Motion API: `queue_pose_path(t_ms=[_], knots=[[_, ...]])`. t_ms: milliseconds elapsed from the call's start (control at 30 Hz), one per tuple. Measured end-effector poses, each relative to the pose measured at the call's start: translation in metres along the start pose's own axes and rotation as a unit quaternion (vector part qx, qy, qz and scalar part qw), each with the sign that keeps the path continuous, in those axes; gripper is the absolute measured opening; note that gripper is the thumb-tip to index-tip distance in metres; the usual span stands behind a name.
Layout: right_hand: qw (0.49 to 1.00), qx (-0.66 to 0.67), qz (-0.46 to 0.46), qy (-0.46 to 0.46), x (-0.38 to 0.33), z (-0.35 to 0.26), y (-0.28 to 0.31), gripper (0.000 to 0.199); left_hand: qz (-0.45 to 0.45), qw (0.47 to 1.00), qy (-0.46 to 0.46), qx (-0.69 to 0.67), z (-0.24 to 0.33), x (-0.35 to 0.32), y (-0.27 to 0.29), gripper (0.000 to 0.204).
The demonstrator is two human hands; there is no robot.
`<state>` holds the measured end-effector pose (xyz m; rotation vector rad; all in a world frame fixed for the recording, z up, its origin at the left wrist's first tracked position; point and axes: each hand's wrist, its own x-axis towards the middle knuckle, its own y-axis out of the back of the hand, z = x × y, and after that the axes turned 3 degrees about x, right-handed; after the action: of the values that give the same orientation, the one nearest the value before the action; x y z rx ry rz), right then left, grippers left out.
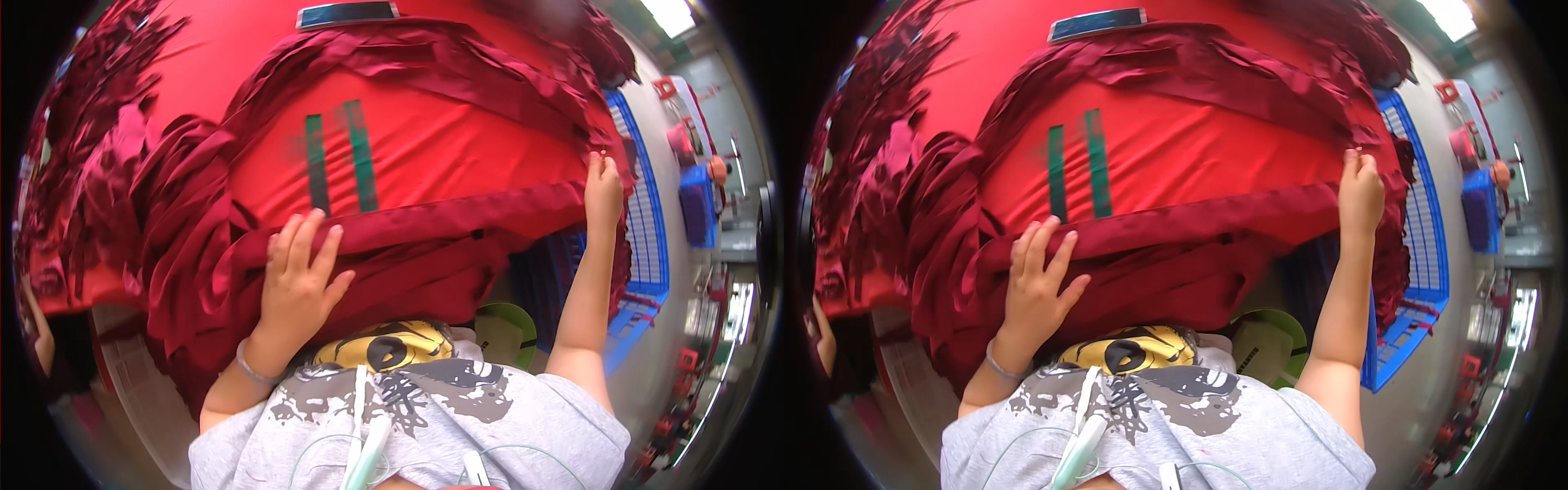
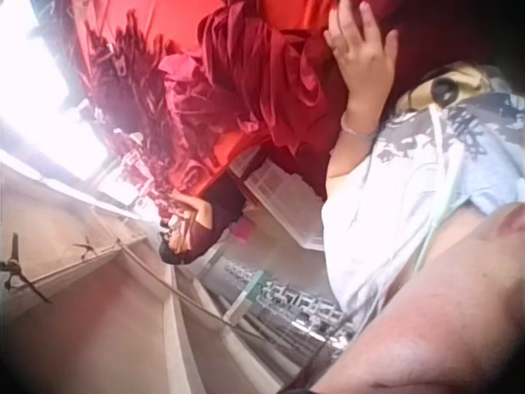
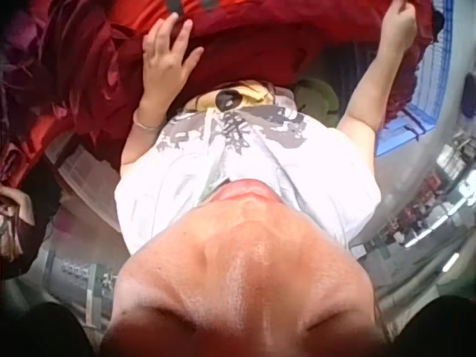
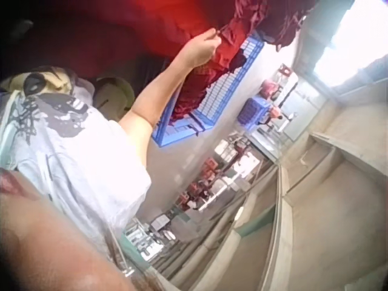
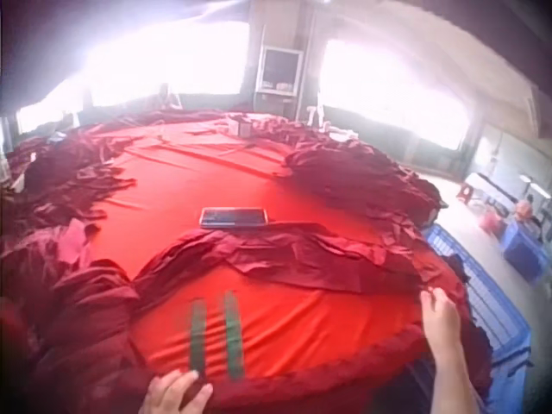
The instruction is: The person uses a small blade to cut strips of maroon fabric on a workbench. They repeatedly pick up a strip, position it, and slice it into smaller pieces, placing the cut sections back onto the pile.
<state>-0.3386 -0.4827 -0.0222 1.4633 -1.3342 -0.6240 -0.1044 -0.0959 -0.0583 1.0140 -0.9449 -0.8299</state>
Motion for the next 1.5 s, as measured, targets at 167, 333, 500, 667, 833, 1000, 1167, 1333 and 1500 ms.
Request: queue_pose_path(t_ms=[167, 333, 500, 667, 833, 1000, 1167, 1333, 1500], knots=[[0.918, 0.234, -0.283, 0.149, -0.126, -0.118, 0.005, 0.034, 0.039, 0.998, -0.028, -0.032, -0.005, 0.000, -0.008, 0.052], [0.857, 0.280, -0.226, 0.368, -0.191, -0.151, -0.022, 0.050, 0.041, 0.999, -0.026, -0.011, -0.001, -0.001, -0.011, 0.055], [0.869, 0.126, -0.204, 0.434, -0.210, -0.155, -0.017, 0.040, 0.060, 0.998, -0.017, -0.004, -0.001, -0.001, -0.015, 0.056], [0.886, 0.124, -0.152, 0.421, -0.213, -0.156, -0.026, 0.034, 0.081, 0.997, -0.011, 0.014, 0.002, 0.000, -0.018, 0.058], [0.892, 0.199, -0.117, 0.388, -0.202, -0.165, -0.044, 0.029, 0.055, 0.998, -0.012, 0.015, 0.002, 0.001, -0.015, 0.059], [0.919, 0.278, -0.073, 0.270, -0.191, -0.171, -0.039, 0.025, 0.057, 0.998, -0.002, 0.010, 0.001, -0.003, -0.015, 0.061], [0.875, 0.214, -0.134, 0.413, -0.212, -0.166, -0.032, 0.030, 0.057, 0.997, -0.008, -0.043, -0.005, -0.004, -0.015, 0.059], [0.875, 0.193, -0.133, 0.424, -0.211, -0.169, -0.043, 0.030, 0.059, 0.997, -0.019, -0.050, -0.007, -0.002, -0.014, 0.054], [0.901, 0.291, -0.023, 0.321, -0.196, -0.178, -0.055, 0.028, 0.060, 0.997, -0.017, -0.052, -0.007, -0.004, -0.012, 0.052]])
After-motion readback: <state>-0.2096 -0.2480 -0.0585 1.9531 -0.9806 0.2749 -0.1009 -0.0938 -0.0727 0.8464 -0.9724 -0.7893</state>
